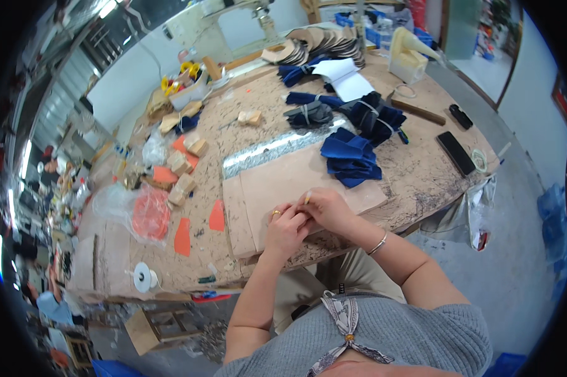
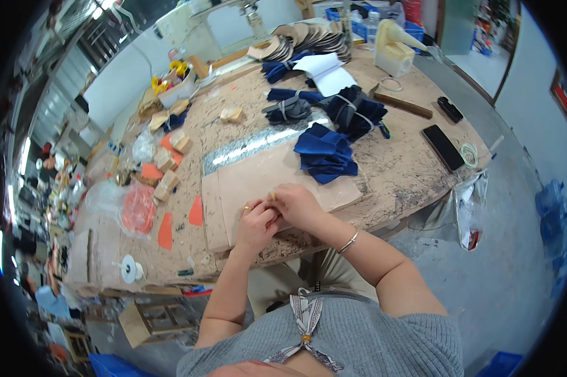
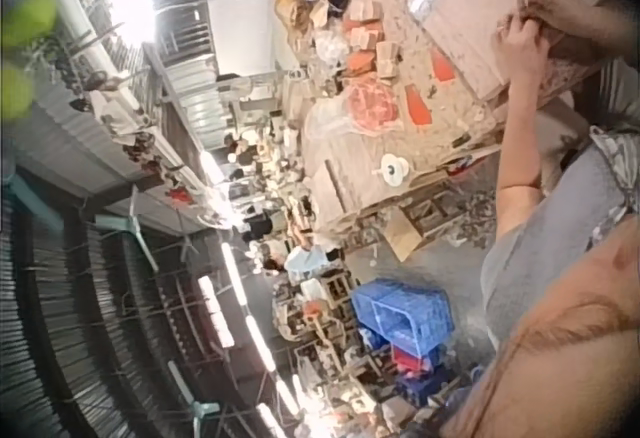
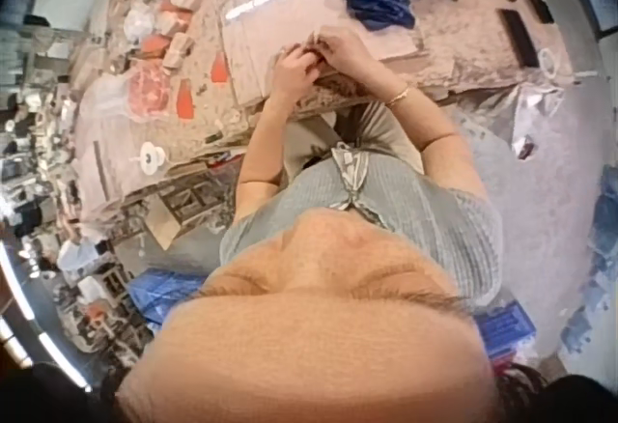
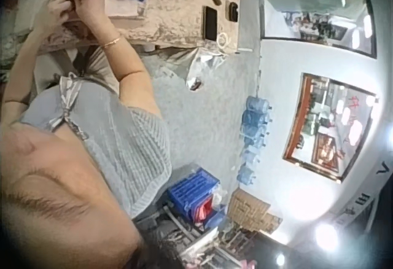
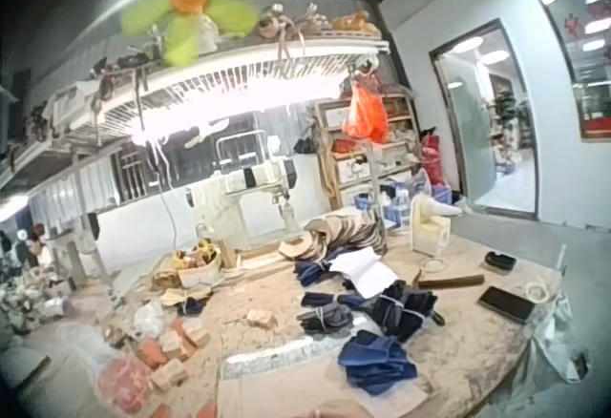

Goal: The person uses a yellow chalk marker to draw lines on small pieces of blue fabric. They handle the fabric pieces one by one, aligning them with a red template on the table, marking them, and then stacking them into a pile.

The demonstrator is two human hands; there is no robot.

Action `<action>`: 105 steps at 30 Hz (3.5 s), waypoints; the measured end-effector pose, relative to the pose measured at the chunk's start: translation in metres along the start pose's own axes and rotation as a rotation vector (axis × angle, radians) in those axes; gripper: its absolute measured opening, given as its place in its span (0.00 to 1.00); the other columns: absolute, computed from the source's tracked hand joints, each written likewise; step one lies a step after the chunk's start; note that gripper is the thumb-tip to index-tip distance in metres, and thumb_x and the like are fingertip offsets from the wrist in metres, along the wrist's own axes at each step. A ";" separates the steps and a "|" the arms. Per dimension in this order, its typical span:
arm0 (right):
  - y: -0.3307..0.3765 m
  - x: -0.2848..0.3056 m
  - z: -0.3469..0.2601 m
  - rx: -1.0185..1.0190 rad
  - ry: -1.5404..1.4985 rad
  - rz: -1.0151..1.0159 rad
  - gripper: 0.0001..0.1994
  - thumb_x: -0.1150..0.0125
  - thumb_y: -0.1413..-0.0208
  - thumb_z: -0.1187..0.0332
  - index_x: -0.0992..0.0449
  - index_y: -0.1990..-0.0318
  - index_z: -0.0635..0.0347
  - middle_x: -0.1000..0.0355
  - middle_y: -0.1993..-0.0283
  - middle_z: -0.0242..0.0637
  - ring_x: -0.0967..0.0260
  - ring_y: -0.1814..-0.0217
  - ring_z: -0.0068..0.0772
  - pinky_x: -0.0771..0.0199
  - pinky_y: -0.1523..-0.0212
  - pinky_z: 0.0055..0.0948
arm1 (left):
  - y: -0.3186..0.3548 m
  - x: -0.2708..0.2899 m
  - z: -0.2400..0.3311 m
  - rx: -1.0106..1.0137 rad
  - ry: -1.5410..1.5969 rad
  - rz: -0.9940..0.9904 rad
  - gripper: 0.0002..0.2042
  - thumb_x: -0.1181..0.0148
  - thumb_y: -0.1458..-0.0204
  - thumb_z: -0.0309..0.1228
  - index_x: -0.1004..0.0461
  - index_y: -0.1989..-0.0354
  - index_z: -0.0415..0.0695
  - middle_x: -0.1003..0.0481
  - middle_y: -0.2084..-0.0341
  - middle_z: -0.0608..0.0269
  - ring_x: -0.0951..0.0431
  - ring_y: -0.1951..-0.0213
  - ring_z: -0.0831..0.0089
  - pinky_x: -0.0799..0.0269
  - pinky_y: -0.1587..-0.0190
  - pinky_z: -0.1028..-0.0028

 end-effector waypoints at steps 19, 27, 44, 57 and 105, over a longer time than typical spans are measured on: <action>0.104 0.183 0.101 -0.335 -0.062 0.713 0.03 0.36 0.40 0.75 0.22 0.60 0.63 0.27 0.71 0.26 0.35 0.72 0.12 0.34 0.70 0.17 | -0.002 0.029 -0.009 0.145 -0.024 -0.101 0.23 0.26 0.57 0.32 0.23 0.49 0.45 0.25 0.47 0.57 0.29 0.42 0.60 0.34 0.41 0.60; 0.096 0.169 0.092 -0.386 0.091 0.559 0.05 0.33 0.44 0.72 0.20 0.62 0.62 0.27 0.73 0.37 0.31 0.74 0.25 0.32 0.72 0.26 | -0.036 0.021 -0.016 0.389 0.326 -0.247 0.18 0.28 0.57 0.23 0.21 0.54 0.41 0.22 0.63 0.60 0.22 0.57 0.67 0.27 0.52 0.71; 0.095 0.176 0.087 -0.325 0.016 0.583 0.05 0.34 0.44 0.72 0.21 0.62 0.61 0.24 0.69 0.40 0.26 0.74 0.34 0.28 0.70 0.31 | -0.218 -0.130 0.031 0.005 -0.115 -1.093 0.49 0.20 0.73 0.52 0.32 0.37 0.45 0.28 0.42 0.48 0.31 0.37 0.55 0.34 0.39 0.63; 0.092 0.177 0.067 -0.082 0.307 0.597 0.06 0.38 0.43 0.77 0.23 0.59 0.63 0.23 0.65 0.41 0.24 0.65 0.31 0.25 0.59 0.28 | -0.184 -0.096 0.025 0.130 -0.058 -0.618 0.49 0.21 0.72 0.56 0.33 0.41 0.42 0.28 0.49 0.49 0.25 0.46 0.52 0.29 0.43 0.62; -0.032 0.059 0.099 -0.395 -0.431 0.003 0.49 0.15 0.68 0.65 0.37 0.35 0.66 0.30 0.41 0.40 0.34 0.38 0.32 0.35 0.36 0.31 | -0.097 -0.061 -0.063 0.387 1.026 -0.166 0.65 0.19 0.66 0.25 0.69 0.25 0.45 0.40 0.36 0.55 0.33 0.38 0.64 0.31 0.39 0.65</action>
Point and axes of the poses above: each hand's wrist, its own y-axis away from the middle knuckle, its own x-axis out of the back of the hand, z = x × y, the point moved 9 cm from there along -y, towards the middle knuckle
